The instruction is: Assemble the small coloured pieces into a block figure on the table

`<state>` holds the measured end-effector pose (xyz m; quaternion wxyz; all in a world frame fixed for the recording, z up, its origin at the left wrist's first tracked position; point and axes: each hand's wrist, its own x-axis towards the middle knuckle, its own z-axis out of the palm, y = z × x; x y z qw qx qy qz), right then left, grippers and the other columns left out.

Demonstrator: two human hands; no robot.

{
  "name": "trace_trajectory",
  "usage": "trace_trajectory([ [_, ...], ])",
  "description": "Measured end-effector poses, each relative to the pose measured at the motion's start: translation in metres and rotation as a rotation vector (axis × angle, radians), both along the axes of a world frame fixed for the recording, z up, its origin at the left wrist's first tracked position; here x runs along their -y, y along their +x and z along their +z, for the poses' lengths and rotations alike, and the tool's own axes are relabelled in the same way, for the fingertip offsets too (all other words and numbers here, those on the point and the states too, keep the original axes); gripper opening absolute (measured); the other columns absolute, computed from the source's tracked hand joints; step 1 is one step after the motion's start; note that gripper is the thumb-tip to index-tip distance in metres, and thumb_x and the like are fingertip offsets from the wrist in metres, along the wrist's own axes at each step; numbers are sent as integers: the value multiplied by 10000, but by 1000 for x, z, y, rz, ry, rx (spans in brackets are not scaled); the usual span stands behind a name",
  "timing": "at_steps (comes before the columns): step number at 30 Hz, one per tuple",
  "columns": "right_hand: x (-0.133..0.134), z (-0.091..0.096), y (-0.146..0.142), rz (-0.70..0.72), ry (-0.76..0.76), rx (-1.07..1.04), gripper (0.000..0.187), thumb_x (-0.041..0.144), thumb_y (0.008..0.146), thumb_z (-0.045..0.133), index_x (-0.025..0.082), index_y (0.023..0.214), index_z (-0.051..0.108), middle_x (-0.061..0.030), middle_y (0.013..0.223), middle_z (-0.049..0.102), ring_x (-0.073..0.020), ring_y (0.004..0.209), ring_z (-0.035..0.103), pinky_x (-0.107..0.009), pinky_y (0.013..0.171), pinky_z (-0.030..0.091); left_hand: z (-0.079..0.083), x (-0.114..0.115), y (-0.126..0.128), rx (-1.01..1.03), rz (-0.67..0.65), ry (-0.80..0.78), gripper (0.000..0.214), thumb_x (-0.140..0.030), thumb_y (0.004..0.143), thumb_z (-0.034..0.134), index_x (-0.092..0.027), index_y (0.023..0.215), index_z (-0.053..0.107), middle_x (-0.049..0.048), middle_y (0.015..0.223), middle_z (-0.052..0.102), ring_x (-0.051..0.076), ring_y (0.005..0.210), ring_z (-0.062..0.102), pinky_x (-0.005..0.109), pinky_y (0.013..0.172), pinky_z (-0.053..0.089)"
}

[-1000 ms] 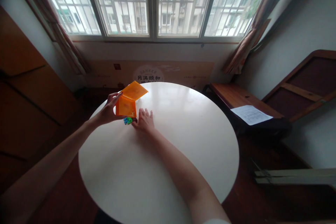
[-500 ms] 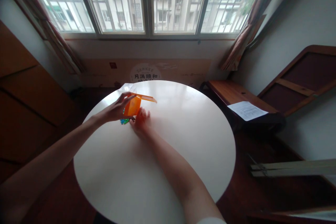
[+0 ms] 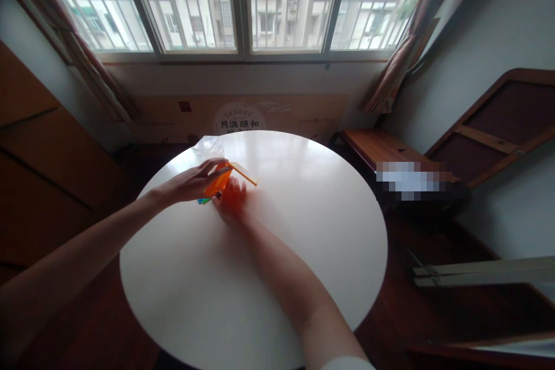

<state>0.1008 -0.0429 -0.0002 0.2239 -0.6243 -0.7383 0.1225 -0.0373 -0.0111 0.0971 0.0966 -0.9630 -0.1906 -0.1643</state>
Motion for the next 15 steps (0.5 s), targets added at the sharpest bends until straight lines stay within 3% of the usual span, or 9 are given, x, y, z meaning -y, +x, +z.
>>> trace_trajectory([
  [7,-4,-6,2,-3,96,-38,733,443,883,527,93,1477,278,-197,1550,272,-295,1448,233,-492,1182,173,-2,-2,1,-97,-49,117,549,-47,911,434,-205,1432,363,151,1396,409,295,1334,413,456,1026,511],
  [11,-5,-10,-2,-52,135,-47,698,415,879,542,70,1447,327,-222,1507,343,-301,1418,294,-500,1171,194,1,-2,1,-135,-72,231,563,-49,900,473,-179,1431,336,165,1378,418,292,1315,432,439,1027,513],
  [15,-5,-9,-2,-49,160,-82,695,412,877,549,17,1414,352,-255,1459,398,-316,1378,356,-496,1164,221,12,-2,-1,-69,-62,197,610,-112,849,595,-174,1401,344,179,1359,394,310,1280,460,445,1008,526],
])
